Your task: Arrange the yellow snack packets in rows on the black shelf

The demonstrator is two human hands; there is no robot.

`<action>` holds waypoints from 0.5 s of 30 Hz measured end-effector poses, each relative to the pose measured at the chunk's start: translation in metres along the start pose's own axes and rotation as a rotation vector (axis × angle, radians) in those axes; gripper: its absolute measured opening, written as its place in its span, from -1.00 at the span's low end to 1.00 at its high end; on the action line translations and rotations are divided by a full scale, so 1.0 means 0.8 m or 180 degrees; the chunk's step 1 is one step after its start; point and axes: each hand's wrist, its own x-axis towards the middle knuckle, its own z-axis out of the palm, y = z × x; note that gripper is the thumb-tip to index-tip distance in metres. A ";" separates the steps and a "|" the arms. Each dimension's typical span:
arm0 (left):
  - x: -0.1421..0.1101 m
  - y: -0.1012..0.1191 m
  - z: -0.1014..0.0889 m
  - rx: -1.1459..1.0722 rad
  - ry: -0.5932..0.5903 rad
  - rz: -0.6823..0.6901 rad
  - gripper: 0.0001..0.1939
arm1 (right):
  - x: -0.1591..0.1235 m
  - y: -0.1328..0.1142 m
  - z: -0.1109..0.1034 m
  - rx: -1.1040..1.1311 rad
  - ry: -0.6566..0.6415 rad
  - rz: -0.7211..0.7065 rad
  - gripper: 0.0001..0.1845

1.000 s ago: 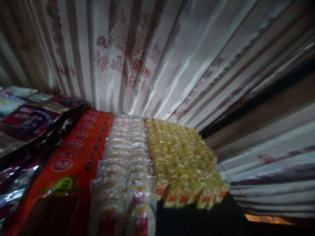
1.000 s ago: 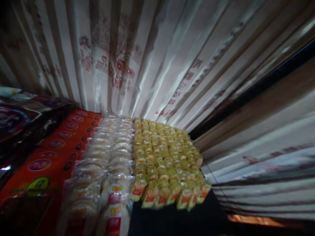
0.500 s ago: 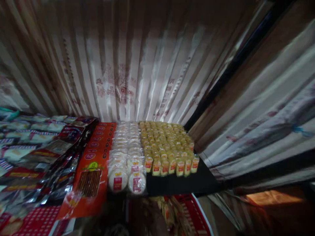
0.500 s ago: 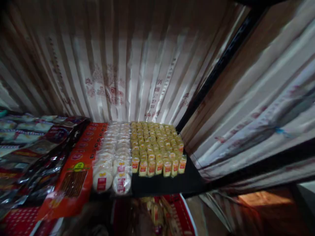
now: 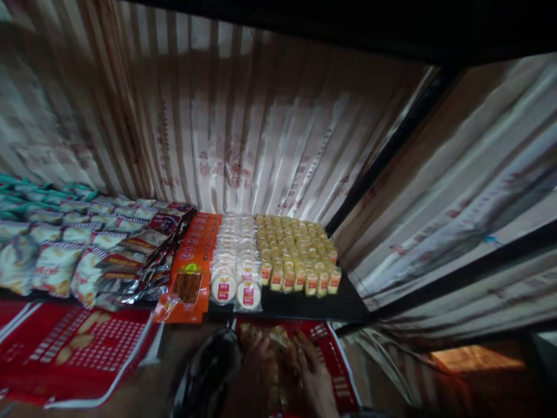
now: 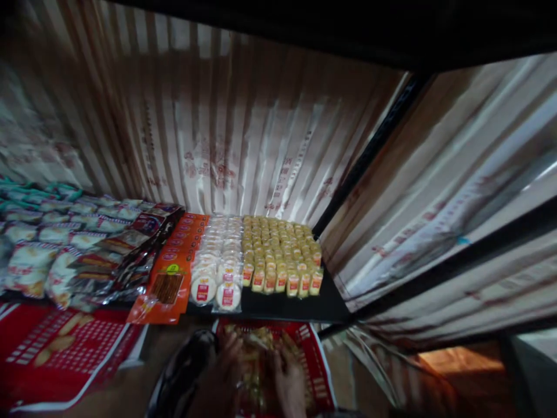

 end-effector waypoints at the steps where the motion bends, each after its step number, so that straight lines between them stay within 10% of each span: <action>1: 0.010 -0.006 -0.001 -0.0027 -0.0065 0.0237 -0.70 | 0.000 -0.010 -0.007 0.0073 0.0029 -0.0020 -0.48; 7: 0.077 -0.053 -0.007 0.0469 0.0633 -0.0290 -0.56 | 0.026 -0.128 -0.003 0.0199 -0.0140 -0.1060 -0.47; 15: 0.121 -0.072 0.032 0.0343 0.0727 -0.0752 -0.58 | 0.146 -0.298 0.102 -0.1368 -0.0582 -0.2325 -0.42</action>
